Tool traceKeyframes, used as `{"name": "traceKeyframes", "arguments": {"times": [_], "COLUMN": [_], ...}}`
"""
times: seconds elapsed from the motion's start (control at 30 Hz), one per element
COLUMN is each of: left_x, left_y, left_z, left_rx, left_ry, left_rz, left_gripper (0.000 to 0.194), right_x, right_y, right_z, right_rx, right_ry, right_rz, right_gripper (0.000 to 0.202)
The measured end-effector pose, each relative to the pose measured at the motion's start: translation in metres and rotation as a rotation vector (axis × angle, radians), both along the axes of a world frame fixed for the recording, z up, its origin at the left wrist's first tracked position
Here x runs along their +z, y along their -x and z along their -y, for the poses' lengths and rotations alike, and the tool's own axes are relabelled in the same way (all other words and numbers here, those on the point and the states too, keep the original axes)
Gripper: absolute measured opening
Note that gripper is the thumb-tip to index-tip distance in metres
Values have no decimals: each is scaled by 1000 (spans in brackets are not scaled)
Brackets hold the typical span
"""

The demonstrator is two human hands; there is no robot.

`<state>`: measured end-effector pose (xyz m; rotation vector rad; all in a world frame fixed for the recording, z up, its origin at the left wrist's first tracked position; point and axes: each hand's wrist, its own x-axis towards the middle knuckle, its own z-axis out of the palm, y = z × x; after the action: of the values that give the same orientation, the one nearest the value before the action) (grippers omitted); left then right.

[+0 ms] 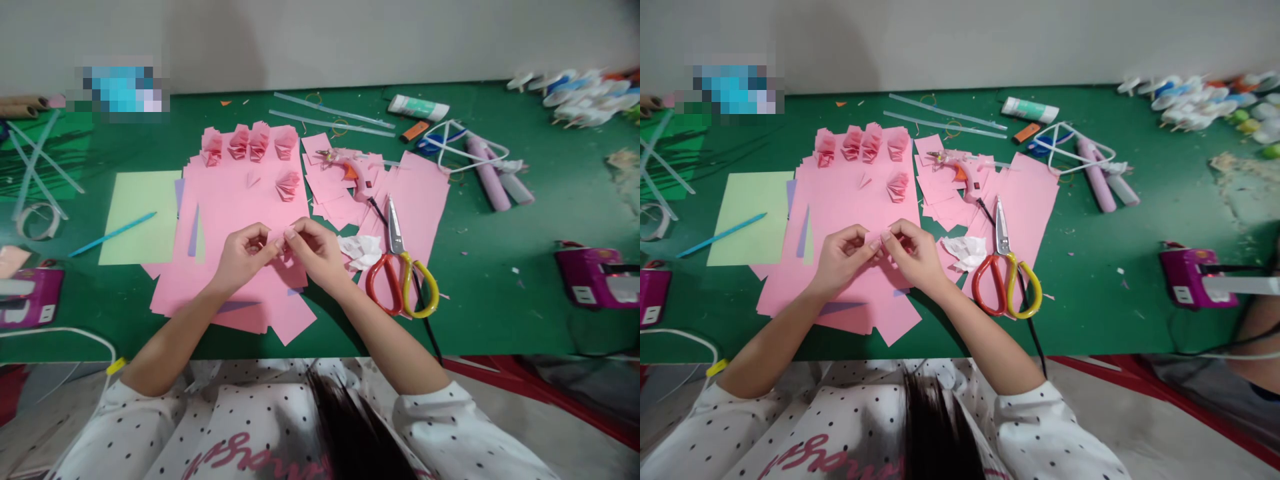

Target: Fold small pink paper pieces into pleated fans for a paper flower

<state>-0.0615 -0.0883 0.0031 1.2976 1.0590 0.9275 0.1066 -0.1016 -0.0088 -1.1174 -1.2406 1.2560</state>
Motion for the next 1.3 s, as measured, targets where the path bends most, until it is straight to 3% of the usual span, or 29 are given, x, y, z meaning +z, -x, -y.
{"name": "traceKeyframes", "arguments": {"times": [0.97,1.3], "left_x": [0,-3], "left_y": [0,-4], "left_z": [-1,0], "left_rx": [-26,-9], "left_ry": [63,90], "left_rz": [79,116], "left_gripper": [35,29], "right_x": [0,-1], "right_y": [1,4], "right_z": [0,3], "right_rx": [-31,-81], "right_ry": [-8,-85], "right_rz": [-25,85], "right_gripper": [43,37]}}
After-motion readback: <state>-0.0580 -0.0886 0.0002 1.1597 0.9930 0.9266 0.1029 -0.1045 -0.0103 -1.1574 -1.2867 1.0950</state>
